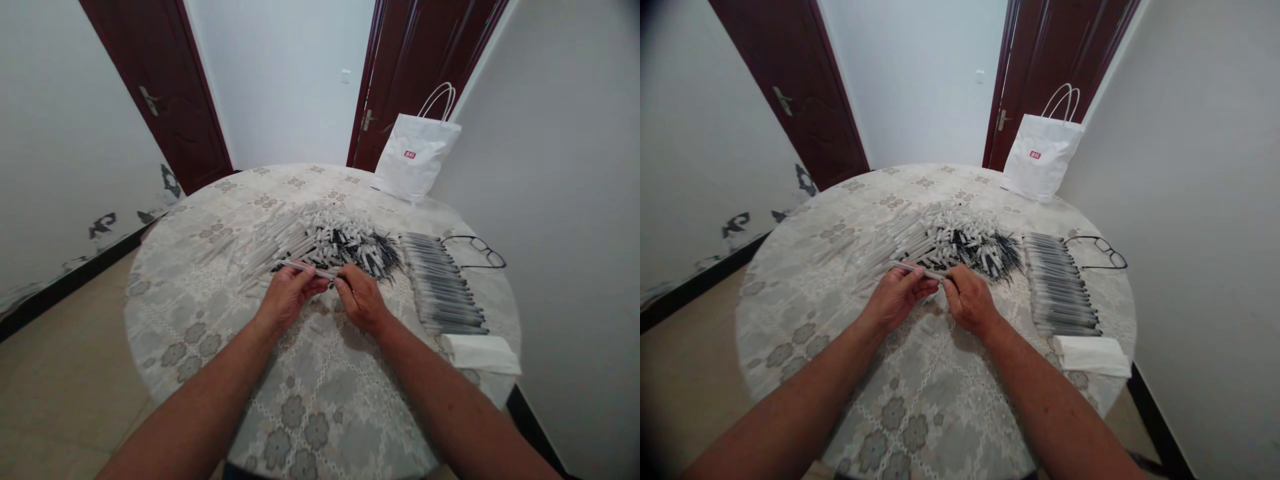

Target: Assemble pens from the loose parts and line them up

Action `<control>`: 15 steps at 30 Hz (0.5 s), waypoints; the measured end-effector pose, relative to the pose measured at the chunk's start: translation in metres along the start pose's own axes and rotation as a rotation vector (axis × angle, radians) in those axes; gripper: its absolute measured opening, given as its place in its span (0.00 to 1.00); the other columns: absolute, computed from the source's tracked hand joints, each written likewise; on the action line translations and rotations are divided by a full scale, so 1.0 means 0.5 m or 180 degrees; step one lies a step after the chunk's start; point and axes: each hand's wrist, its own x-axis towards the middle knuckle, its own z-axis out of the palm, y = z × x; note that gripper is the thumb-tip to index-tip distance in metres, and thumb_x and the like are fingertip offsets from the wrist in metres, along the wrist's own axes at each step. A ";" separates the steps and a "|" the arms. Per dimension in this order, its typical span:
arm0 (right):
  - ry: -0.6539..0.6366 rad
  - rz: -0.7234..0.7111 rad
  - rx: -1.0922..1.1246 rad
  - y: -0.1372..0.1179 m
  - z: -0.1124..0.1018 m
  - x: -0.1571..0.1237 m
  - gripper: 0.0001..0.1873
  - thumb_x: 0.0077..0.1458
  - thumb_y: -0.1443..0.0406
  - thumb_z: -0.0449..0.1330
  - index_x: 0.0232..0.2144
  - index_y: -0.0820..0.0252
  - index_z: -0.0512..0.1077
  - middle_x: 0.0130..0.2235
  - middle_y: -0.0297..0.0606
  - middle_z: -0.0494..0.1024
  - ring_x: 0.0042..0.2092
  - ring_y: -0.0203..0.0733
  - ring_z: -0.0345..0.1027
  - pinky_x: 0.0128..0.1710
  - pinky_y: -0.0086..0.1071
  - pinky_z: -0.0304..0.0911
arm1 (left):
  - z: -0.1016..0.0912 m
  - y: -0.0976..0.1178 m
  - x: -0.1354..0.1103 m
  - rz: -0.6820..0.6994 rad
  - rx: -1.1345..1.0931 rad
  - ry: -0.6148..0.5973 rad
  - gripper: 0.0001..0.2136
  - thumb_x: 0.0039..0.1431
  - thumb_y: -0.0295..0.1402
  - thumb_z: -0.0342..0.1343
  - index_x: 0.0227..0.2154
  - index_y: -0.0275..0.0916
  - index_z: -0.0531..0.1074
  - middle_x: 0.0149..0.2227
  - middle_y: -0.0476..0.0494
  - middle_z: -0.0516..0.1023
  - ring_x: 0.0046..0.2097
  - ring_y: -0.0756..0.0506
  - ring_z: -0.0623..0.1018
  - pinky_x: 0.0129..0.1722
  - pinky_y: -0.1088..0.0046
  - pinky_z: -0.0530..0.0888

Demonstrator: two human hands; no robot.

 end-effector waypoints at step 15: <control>-0.0063 -0.0073 -0.0049 0.009 -0.004 0.005 0.10 0.66 0.63 0.51 0.43 0.58 0.71 0.40 0.41 0.77 0.41 0.43 0.71 0.44 0.33 0.64 | -0.010 0.027 -0.010 0.0654 0.2670 -0.0284 0.12 0.58 0.42 0.60 0.35 0.37 0.74 0.29 0.46 0.78 0.31 0.47 0.77 0.32 0.72 0.72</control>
